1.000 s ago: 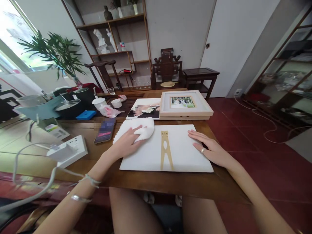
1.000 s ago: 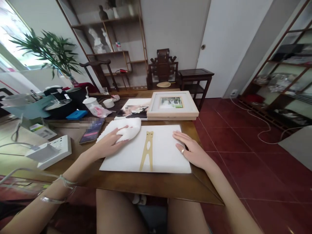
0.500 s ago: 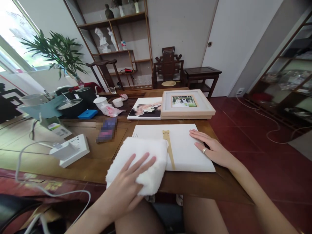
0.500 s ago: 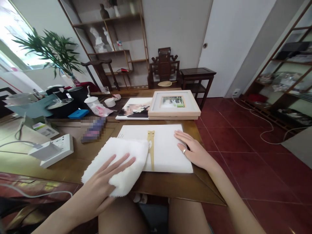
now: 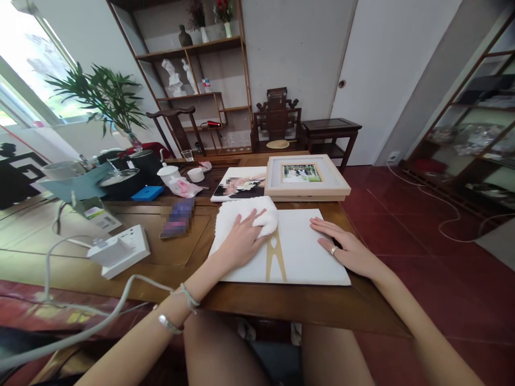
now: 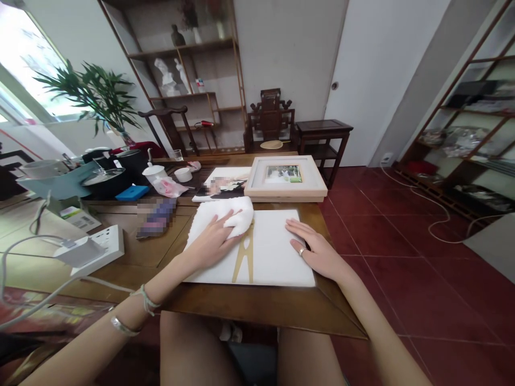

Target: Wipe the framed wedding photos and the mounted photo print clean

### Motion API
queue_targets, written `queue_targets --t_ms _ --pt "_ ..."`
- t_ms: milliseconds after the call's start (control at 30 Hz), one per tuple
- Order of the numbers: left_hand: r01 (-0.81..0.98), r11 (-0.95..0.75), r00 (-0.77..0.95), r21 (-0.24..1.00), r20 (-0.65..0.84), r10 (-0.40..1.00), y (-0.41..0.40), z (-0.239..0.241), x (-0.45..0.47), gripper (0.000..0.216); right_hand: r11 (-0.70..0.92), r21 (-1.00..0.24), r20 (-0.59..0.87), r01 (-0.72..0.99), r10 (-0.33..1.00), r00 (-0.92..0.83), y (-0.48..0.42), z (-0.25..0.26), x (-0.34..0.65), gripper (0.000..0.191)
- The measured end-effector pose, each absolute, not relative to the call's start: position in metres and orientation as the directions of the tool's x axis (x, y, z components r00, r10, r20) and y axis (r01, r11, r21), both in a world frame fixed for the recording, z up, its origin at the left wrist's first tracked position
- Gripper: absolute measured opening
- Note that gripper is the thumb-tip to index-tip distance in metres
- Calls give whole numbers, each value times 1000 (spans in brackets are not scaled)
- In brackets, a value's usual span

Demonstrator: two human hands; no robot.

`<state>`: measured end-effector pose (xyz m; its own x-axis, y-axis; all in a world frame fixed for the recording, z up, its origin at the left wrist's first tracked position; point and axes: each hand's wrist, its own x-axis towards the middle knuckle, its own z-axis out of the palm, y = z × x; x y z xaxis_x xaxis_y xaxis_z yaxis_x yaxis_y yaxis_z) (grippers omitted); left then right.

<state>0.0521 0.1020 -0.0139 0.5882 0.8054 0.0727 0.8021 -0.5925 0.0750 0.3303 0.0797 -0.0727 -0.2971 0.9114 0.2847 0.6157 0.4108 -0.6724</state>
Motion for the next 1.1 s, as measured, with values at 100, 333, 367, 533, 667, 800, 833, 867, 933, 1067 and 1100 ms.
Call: queue_targets --t_ms 100,333,367,533,667,800,833,867,933,1067,1100 --pt "761 -646 644 63 44 764 88 -13 68 37 416 -671 289 614 909 -300 80 -74 331 41" --pt "595 -803 802 16 52 595 25 -14 67 20 427 -664 303 614 904 -302 79 -73 331 40" --pt "588 -809 807 29 56 588 21 -14 64 20 430 -664 305 612 903 -303 79 -73 331 40" --pt "664 -740 742 102 26 670 39 -8 54 27 427 -664 299 613 904 -306 79 -73 332 40" --pt "770 -631 630 94 50 775 79 -5 63 38 419 -674 282 609 907 -313 78 -72 332 41" --pt "808 -588 585 22 81 807 107 -6 87 42 411 -682 282 605 911 -301 78 -71 331 40" --pt "806 -592 590 1 91 802 110 -8 94 42 411 -684 285 602 911 -298 78 -71 331 40" --pt "801 -598 597 -20 105 796 111 -10 100 41 412 -686 289 599 911 -295 78 -71 330 39" --pt "786 -615 617 -63 141 774 108 -15 110 39 417 -688 296 594 909 -295 79 -71 330 39" --pt "738 -661 674 -131 143 724 83 -21 118 31 431 -685 311 587 902 -300 80 -71 330 39" --pt "723 -678 691 -133 135 710 74 -21 118 30 434 -684 317 587 901 -296 80 -72 330 39"
